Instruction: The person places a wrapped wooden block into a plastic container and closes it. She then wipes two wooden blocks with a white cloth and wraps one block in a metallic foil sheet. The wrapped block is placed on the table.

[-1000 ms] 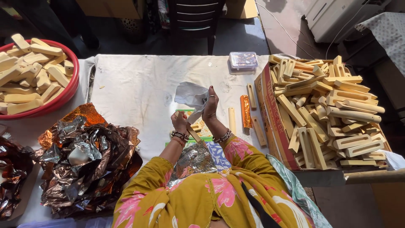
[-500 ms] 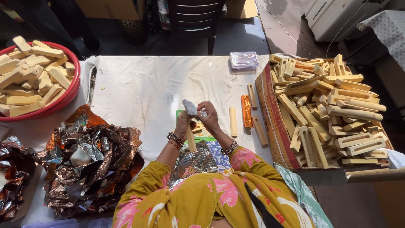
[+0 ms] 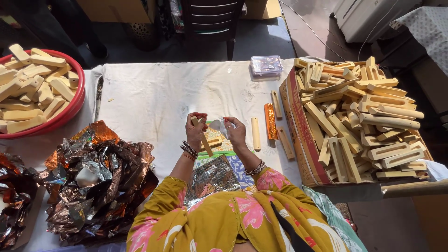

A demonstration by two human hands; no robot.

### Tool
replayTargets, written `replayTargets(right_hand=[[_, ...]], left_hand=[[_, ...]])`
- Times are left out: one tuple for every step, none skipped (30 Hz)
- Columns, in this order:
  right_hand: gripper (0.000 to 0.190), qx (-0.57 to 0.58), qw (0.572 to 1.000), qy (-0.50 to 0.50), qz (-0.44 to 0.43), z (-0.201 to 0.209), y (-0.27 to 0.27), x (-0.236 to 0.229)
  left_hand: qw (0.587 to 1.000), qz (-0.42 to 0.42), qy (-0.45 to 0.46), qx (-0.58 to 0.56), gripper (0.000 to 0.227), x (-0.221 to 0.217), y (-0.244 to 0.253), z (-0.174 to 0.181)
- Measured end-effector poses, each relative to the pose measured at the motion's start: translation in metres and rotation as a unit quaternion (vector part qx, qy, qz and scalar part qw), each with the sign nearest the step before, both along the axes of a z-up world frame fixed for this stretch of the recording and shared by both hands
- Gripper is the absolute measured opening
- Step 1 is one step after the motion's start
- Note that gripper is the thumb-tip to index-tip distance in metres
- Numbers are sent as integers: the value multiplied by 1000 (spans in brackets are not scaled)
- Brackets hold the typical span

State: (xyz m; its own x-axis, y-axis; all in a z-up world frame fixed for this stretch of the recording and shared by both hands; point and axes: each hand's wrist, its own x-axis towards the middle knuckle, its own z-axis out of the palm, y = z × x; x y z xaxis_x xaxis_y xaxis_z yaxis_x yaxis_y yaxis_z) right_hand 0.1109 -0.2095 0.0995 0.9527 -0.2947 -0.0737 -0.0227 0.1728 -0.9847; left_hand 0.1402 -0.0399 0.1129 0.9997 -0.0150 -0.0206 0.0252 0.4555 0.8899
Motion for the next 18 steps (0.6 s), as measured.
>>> replayTargets(right_hand=[[21, 1, 1000, 0, -3, -12, 4, -4], [24, -44, 998, 33, 18, -25, 8, -8], [28, -88, 993, 66, 40, -37, 12, -13], [28, -87, 993, 67, 37, -17, 22, -22], [28, -63, 992, 57, 88, 3, 31, -29], [34, -40, 988, 49, 139, 24, 41, -36], [34, -39, 988, 49, 139, 14, 36, -31], [40, -57, 983, 34, 172, 5, 32, -25], [46, -74, 976, 19, 204, -5, 27, -20], [46, -74, 976, 20, 204, 6, 18, -17], [45, -183, 962, -16, 200, 16, 9, -13], [46, -290, 936, -51, 193, 27, 1, -9], [46, -291, 936, -53, 193, 36, -8, -4], [42, -293, 924, -87, 229, 45, -18, 1], [39, -294, 911, -120, 265, 53, -28, 3], [39, -293, 911, -119, 266, 62, -29, 5], [36, -321, 893, -114, 294, 72, -31, 8], [33, -348, 874, -108, 322, 81, -33, 12]], left_hand=[[1000, -3, 0, 1, 28, 8, 0, -7], [998, 41, -10, -54, 31, 16, -1, -15], [990, 84, -21, -108, 35, 24, -1, -22], [991, 82, -20, -107, 35, 21, -5, -17], [988, 96, -12, -122, 34, 19, -9, -11], [985, 109, -4, -136, 35, 18, -12, -4], [985, 110, -4, -135, 35, 15, -9, -1], [978, 105, -1, -181, 36, 12, -7, 2], [969, 101, 2, -225, 39, 9, -4, 6], [969, 101, 3, -225, 39, 12, 2, -2], [979, 55, 30, -195, 33, 16, 9, -9], [985, 9, 57, -165, 28, 20, 16, -17], [985, 9, 55, -165, 28, 24, 25, -26], [996, -62, 55, -37, 28, 29, 34, -35], [985, -133, 56, 91, 28, 30, 42, -46], [985, -133, 57, 91, 28, 22, 43, -19], [968, -192, 85, 139, 27, 15, 45, 9], [944, -249, 112, 185, 29, 7, 46, 36]])
